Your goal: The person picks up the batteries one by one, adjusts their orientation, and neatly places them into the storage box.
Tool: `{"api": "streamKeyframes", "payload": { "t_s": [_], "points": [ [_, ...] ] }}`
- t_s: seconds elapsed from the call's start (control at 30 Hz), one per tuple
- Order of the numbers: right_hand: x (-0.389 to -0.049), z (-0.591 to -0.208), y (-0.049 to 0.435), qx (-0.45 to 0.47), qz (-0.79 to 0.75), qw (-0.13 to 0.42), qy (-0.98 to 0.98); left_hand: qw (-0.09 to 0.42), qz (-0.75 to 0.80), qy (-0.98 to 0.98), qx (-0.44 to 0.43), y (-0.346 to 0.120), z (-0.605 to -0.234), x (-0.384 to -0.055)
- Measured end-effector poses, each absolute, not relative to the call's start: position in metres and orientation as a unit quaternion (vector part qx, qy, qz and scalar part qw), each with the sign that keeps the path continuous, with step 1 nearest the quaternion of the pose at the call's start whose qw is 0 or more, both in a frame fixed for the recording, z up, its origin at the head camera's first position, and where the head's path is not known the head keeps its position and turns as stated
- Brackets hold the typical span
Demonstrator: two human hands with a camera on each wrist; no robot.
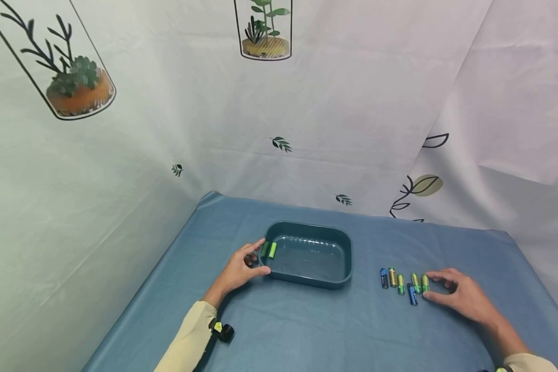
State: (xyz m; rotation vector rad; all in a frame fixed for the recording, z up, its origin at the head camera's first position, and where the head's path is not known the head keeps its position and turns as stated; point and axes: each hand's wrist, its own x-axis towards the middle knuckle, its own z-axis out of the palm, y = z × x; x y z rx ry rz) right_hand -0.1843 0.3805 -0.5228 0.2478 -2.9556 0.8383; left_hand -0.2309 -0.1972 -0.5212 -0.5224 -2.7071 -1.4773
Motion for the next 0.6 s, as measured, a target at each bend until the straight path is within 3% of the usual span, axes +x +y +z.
{"api": "streamKeyframes", "payload": {
  "t_s": [0.6],
  "points": [
    [-0.194,-0.494,0.376,0.114,0.276,0.038,-0.954,0.006,-0.469,-0.866,-0.171,-0.198,-0.522,-0.233]
  ]
}}
